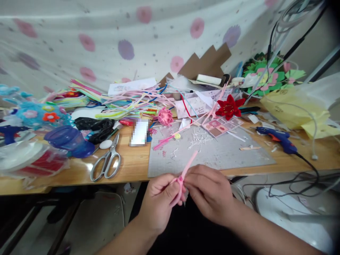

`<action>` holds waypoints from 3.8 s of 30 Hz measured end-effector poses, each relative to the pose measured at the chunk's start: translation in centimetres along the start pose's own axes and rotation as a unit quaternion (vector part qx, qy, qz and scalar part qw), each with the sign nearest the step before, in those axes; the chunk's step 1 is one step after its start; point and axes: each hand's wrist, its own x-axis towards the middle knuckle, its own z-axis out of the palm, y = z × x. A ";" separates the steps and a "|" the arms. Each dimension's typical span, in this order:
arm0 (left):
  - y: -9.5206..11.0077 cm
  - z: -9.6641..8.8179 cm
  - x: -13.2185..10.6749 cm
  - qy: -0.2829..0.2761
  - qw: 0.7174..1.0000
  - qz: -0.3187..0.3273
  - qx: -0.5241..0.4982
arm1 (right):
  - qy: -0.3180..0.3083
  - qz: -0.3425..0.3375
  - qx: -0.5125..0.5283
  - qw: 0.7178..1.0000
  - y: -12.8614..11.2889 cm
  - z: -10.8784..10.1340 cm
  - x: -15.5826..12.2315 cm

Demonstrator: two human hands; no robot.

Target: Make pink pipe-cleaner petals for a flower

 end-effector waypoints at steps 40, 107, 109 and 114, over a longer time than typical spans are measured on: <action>3.2 -0.7 4.8 0.009 0.993 -0.028 0.114 | 0.046 0.189 0.073 0.978 1.7 1.1 1.8; 1.4 -0.3 3.7 0.062 0.980 -0.118 0.150 | -0.177 0.140 -0.040 0.973 3.2 -1.5 4.1; 1.5 -0.3 3.7 0.051 0.979 -0.134 0.144 | -0.179 0.148 -0.008 0.973 3.4 -1.5 3.9; 1.5 -0.3 3.5 0.026 0.981 -0.149 0.123 | -0.129 0.249 0.119 0.952 3.9 -0.9 3.1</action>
